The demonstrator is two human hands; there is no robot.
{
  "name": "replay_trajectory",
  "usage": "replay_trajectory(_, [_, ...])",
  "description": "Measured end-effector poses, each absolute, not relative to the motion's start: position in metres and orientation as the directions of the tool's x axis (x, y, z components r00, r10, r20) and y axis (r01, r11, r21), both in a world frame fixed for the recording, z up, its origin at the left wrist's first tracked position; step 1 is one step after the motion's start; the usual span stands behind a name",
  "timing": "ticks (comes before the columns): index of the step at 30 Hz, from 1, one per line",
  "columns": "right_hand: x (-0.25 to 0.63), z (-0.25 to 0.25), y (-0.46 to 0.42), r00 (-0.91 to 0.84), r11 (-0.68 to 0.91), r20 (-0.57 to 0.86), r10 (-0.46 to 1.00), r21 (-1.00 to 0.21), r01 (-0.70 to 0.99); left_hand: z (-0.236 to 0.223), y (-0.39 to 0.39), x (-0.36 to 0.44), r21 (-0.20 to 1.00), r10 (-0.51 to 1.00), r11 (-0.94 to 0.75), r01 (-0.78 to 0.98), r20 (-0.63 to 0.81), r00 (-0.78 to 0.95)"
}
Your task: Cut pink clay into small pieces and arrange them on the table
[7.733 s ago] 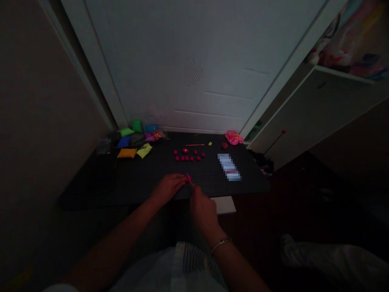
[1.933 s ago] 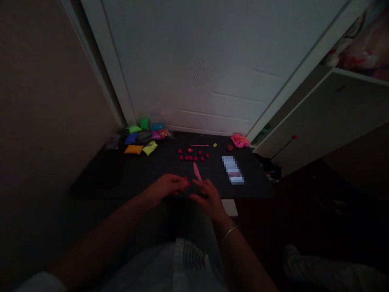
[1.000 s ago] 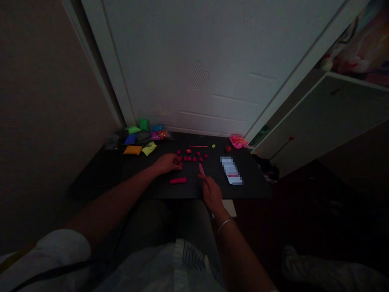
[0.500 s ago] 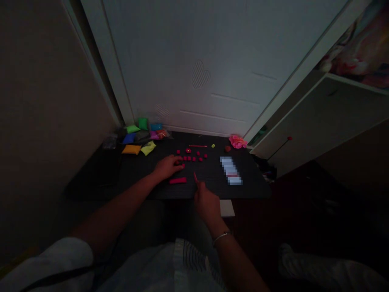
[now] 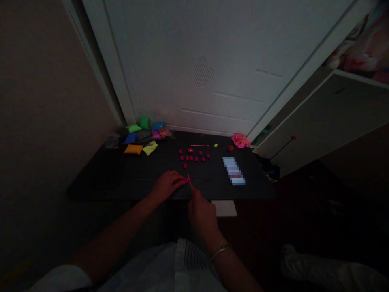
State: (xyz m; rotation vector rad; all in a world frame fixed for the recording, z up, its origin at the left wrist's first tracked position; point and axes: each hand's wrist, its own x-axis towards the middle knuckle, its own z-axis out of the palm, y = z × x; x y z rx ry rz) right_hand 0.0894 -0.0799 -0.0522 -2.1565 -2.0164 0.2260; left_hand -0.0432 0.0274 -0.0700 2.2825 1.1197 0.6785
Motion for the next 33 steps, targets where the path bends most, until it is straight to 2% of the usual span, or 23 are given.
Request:
replay_trajectory(11, [0.0827, -0.0575, -0.0775, 0.05, -0.039, 0.036, 0.998, -0.265, 0.963, -0.0707, 0.0279, -0.0438, 0.649, 0.818, -0.52, 0.555, 0.193, 0.541])
replay_trajectory(22, [0.0814, -0.0559, -0.0762, 0.046, -0.048, -0.013, 0.999, -0.257, 0.965, -0.073, 0.0291, -0.0435, 0.652, 0.822, -0.515, 0.556, 0.192, 0.536])
replay_trajectory(33, [0.079, -0.0575, -0.0733, 0.022, -0.033, -0.046, 0.999, -0.234, 0.972, -0.0725, 0.0282, -0.0428, 0.608, 0.808, -0.55, 0.573, 0.215, 0.548])
